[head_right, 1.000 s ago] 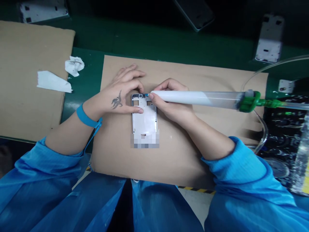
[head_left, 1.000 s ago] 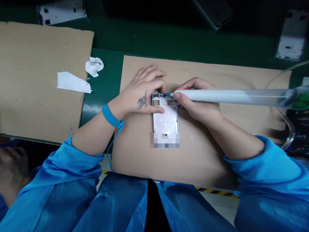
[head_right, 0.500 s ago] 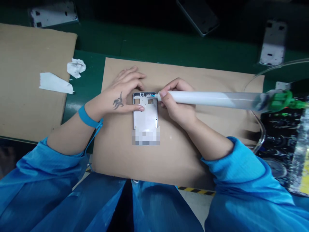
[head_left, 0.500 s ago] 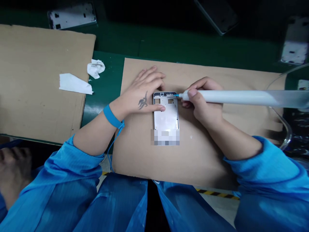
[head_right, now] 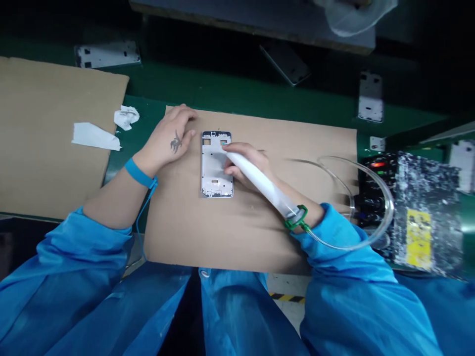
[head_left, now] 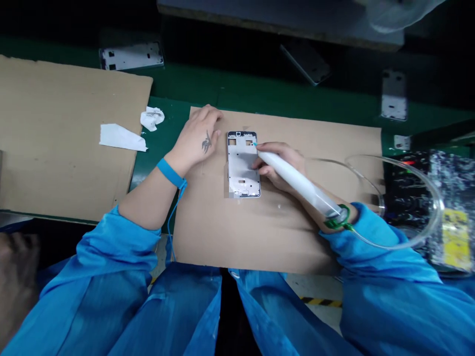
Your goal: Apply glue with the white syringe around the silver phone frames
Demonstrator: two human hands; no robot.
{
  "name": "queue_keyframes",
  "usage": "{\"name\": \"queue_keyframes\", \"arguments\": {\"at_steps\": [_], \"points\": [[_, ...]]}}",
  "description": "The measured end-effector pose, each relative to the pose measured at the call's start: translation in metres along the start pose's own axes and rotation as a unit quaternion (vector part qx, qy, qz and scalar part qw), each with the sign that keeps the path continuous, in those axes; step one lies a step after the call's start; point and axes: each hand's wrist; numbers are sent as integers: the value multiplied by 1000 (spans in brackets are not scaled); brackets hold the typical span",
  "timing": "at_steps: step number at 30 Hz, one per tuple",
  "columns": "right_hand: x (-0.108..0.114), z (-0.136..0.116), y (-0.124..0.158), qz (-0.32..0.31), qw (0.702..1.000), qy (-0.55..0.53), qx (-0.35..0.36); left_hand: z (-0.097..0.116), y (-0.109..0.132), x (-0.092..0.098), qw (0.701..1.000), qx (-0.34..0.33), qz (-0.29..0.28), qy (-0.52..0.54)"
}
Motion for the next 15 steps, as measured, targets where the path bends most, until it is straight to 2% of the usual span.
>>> {"name": "queue_keyframes", "arguments": {"at_steps": [2, 4, 7, 11, 13, 15], "points": [[1, -2, -5, -36, 998, 42, 12, 2, -1, 2, 1000, 12, 2, -1], [5, 0, -15, -36, 995, 98, 4, 3, -2, 5, 1000, 24, 6, -4], [15, 14, -46, 13, 983, 178, -35, 3, -3, 10, 1000, 30, 0, -7], [40, 51, -102, 39, 968, 231, -88, 0, -3, 15, 999, 24, -21, -9], [57, 72, -124, 71, 958, 240, -141, -1, -2, 16, 999, 30, -25, -15], [78, 90, -133, 136, 932, 261, -212, -1, 0, 18, 999, 32, -26, -19]]}}
Point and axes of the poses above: each hand's wrist, its own y-axis away from the middle knuckle, its own x-axis out of the back of the hand, z = x × y, and after that the axes turned 8 degrees about x, right-handed
